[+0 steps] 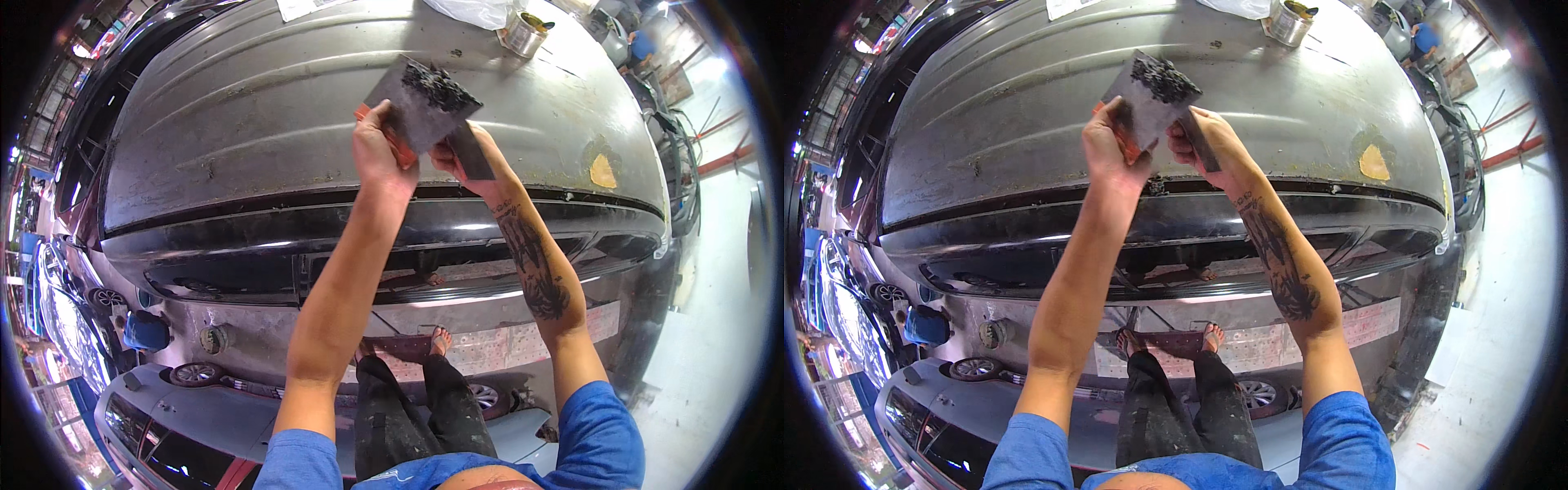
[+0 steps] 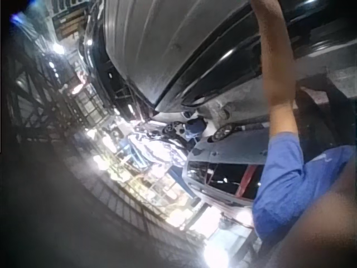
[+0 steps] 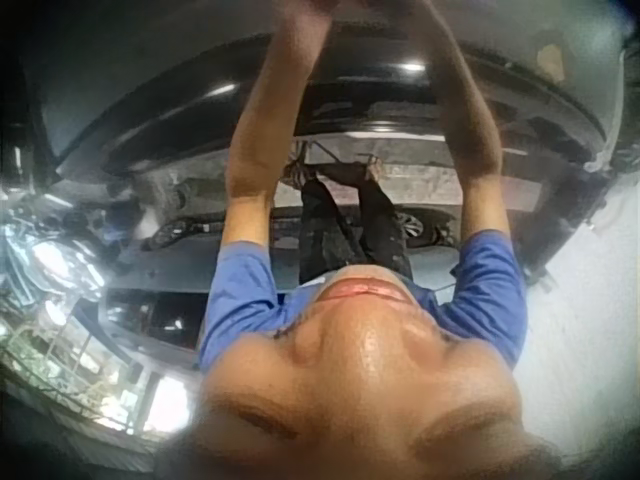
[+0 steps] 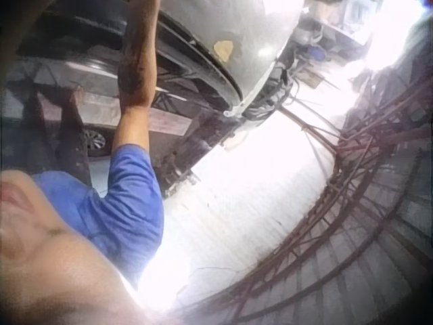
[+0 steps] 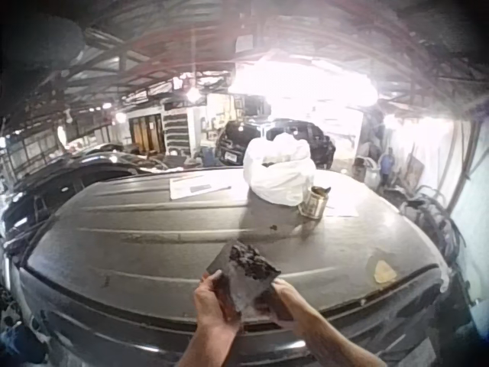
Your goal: The person applies a dark body filler to a car hood using two putty knives, spreading and smoothing the material across the surface. The person repeatedly scrapes filler from one knife onto the other and continues to work the material into the panel.
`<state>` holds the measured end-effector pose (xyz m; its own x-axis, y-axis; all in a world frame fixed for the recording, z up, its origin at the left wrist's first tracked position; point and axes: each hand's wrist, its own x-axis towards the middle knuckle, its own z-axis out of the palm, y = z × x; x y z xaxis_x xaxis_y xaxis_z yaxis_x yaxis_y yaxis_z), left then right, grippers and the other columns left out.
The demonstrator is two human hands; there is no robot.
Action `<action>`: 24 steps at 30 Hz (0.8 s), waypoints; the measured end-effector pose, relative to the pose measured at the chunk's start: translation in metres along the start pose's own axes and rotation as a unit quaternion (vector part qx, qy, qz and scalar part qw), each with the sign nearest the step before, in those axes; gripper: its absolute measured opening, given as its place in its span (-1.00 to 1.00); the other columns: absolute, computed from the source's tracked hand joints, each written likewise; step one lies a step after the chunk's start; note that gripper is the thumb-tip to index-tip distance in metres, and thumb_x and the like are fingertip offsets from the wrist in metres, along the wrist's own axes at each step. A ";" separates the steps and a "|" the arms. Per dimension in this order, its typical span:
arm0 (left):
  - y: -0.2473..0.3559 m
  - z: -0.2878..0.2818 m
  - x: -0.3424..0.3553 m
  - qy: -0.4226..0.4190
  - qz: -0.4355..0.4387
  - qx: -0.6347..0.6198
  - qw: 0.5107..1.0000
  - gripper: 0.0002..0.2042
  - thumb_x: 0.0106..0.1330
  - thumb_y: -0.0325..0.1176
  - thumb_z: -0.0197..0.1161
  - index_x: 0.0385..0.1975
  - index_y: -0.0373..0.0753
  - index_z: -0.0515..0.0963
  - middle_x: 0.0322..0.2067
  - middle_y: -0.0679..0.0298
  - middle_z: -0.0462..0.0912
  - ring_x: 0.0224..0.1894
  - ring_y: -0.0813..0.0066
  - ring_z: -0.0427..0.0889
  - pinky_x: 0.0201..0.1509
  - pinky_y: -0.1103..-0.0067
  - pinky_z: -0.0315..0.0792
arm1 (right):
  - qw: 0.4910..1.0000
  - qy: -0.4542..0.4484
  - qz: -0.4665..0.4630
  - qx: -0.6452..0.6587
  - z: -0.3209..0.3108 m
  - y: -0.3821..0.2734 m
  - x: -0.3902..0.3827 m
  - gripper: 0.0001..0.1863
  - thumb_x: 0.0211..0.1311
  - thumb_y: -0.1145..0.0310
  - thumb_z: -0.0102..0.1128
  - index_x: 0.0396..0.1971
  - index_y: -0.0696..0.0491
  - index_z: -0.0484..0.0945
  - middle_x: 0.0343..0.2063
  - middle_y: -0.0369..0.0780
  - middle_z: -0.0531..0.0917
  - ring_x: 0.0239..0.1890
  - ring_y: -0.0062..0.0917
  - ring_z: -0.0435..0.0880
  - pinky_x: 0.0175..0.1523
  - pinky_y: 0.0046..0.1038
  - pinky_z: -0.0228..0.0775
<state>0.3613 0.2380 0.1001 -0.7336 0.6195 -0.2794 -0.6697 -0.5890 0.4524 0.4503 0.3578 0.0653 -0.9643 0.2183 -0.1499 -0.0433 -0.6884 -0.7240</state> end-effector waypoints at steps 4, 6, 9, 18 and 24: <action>0.018 0.009 0.023 0.042 0.038 0.058 0.997 -0.87 0.31 -0.31 0.08 -0.27 -0.10 0.56 -0.34 0.43 0.67 -0.33 0.48 0.63 -0.33 0.49 0.41 | 0.988 0.098 0.008 -0.116 -0.030 -0.011 -0.002 -0.65 0.45 0.18 0.06 0.01 0.13 0.51 -0.47 -0.33 0.53 -0.55 -0.64 0.45 -0.48 -0.58 0.38; 0.031 0.013 0.039 0.037 0.057 0.045 0.997 -0.84 0.33 -0.33 0.03 -0.26 -0.14 0.57 -0.35 0.37 0.67 -0.34 0.45 0.64 -0.37 0.49 0.46 | 0.974 0.184 -0.017 -0.129 -0.052 -0.022 0.002 -0.64 0.45 0.21 0.07 0.05 0.17 0.49 -0.41 -0.29 0.60 -0.50 -0.62 0.52 -0.45 -0.53 0.46; 0.053 0.016 0.057 -0.044 0.075 0.022 0.996 -0.78 0.36 -0.36 -0.05 -0.24 -0.22 0.58 -0.35 0.26 0.67 -0.36 0.38 0.64 -0.41 0.51 0.53 | 0.887 0.362 -0.224 -0.178 -0.093 -0.051 0.026 -0.72 0.41 0.28 0.12 -0.10 0.22 0.49 -0.40 -0.29 0.56 -0.41 -0.63 0.47 -0.31 -0.49 0.39; 0.041 0.068 0.098 -0.021 0.151 0.101 0.983 -0.70 0.46 -0.33 -0.17 -0.13 -0.31 0.52 -0.28 0.13 0.66 -0.25 0.30 0.64 -0.09 0.35 0.58 | 0.569 0.545 -0.263 -0.557 -0.174 -0.052 0.085 -0.55 0.27 0.02 0.22 -0.24 0.17 0.51 -0.26 -0.07 0.63 -0.13 -0.22 0.60 -0.03 -0.24 0.38; 0.029 0.125 0.157 -0.071 0.163 0.156 0.972 -0.60 0.55 -0.22 -0.32 -0.06 -0.40 0.44 -0.25 0.03 0.63 -0.14 0.23 0.63 0.06 0.22 0.58 | 0.502 0.560 -0.183 -0.633 -0.170 -0.050 0.089 -0.44 0.26 -0.13 0.11 -0.24 0.17 0.52 -0.13 -0.07 0.51 0.05 -0.18 0.43 0.16 -0.13 0.19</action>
<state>0.2409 0.3833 0.1753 -0.8625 0.5051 0.0309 -0.3211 -0.5934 0.7380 0.4109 0.5293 -0.0257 -0.1689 0.9103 0.3779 0.7198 0.3758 -0.5836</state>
